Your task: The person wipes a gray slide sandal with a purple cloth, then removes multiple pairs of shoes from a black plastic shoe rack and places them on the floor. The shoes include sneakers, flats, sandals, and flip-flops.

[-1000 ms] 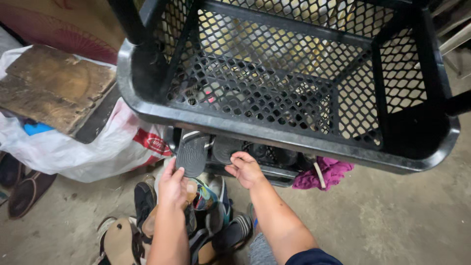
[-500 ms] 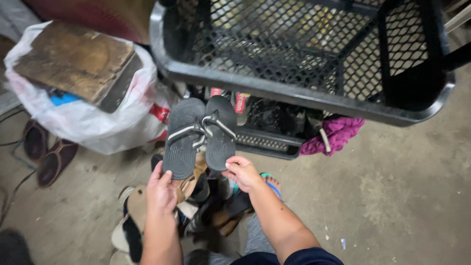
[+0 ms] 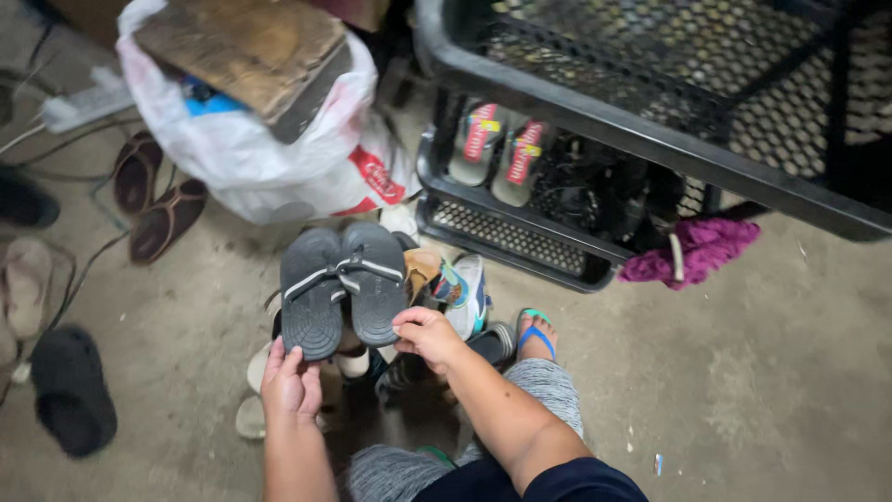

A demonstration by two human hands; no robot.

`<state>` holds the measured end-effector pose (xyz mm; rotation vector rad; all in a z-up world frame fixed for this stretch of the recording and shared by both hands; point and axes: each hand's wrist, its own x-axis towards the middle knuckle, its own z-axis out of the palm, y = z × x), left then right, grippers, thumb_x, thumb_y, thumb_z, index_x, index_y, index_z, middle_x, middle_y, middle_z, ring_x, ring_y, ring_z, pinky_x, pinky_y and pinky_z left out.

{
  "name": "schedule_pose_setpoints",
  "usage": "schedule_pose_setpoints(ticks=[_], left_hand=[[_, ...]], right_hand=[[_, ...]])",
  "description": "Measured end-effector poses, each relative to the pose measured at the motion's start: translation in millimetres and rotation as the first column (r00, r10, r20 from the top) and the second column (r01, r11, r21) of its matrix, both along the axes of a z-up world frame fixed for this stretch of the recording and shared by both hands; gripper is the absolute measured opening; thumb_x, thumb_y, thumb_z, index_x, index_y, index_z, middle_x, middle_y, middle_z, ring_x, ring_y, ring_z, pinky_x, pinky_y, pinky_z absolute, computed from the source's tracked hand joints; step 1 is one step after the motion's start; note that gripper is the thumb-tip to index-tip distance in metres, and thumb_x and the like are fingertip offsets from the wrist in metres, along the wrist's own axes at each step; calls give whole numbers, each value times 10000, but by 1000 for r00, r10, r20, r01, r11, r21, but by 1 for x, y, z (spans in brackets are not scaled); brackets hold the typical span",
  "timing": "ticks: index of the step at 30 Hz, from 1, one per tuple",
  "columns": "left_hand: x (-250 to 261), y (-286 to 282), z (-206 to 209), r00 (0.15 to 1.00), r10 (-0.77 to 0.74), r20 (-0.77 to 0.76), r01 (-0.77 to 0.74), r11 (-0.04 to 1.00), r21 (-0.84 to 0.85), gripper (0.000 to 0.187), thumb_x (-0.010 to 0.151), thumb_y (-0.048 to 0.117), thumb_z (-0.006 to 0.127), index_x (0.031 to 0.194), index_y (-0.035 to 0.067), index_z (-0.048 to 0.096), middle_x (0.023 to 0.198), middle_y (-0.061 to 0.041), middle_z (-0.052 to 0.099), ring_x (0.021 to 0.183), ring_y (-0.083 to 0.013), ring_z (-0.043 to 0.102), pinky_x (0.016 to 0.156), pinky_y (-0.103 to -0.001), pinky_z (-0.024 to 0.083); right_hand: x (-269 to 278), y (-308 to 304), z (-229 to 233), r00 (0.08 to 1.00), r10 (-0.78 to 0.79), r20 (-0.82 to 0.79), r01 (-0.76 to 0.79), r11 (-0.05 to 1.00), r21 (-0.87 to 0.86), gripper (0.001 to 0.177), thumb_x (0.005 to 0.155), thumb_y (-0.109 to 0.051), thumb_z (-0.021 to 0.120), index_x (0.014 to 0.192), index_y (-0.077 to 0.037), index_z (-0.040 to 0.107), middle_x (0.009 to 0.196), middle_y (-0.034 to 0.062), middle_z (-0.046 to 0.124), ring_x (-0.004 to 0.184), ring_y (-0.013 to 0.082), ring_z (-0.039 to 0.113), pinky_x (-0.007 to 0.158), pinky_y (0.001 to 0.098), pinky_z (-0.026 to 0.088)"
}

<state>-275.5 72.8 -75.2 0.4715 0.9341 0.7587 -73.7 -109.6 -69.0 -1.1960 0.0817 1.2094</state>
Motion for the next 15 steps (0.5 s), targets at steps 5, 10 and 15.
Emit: schedule_pose_setpoints(ticks=[5,10,15], left_hand=[[-51,-2,-22,984,173,35,-172,985,-30,441,958,-78,464,1371,55,544,1345,-138,620,1236,-287,613,1076,-481,513],[-77,-42,-48,955,286,73,-273,951,-144,502,905,-88,511,1378,79,514,1259,-120,633,1141,-264,645,1025,-462,556],[-49,-102,-50,989,-88,-118,38,926,-375,499,909,30,609,1384,94,469,1069,-165,663,937,-281,684,836,-416,579]], right_hand=[[-27,34,-13,984,173,45,-172,985,-32,106,898,-54,711,1001,-78,713,882,9,678,724,112,624,668,294,574],[-42,48,-16,908,383,168,-363,922,-139,267,894,-93,709,1160,-105,710,859,14,654,696,110,580,632,286,520],[-38,42,-35,878,235,416,-220,972,-86,451,908,-100,718,1356,-110,672,1086,-47,707,928,26,642,804,196,532]])
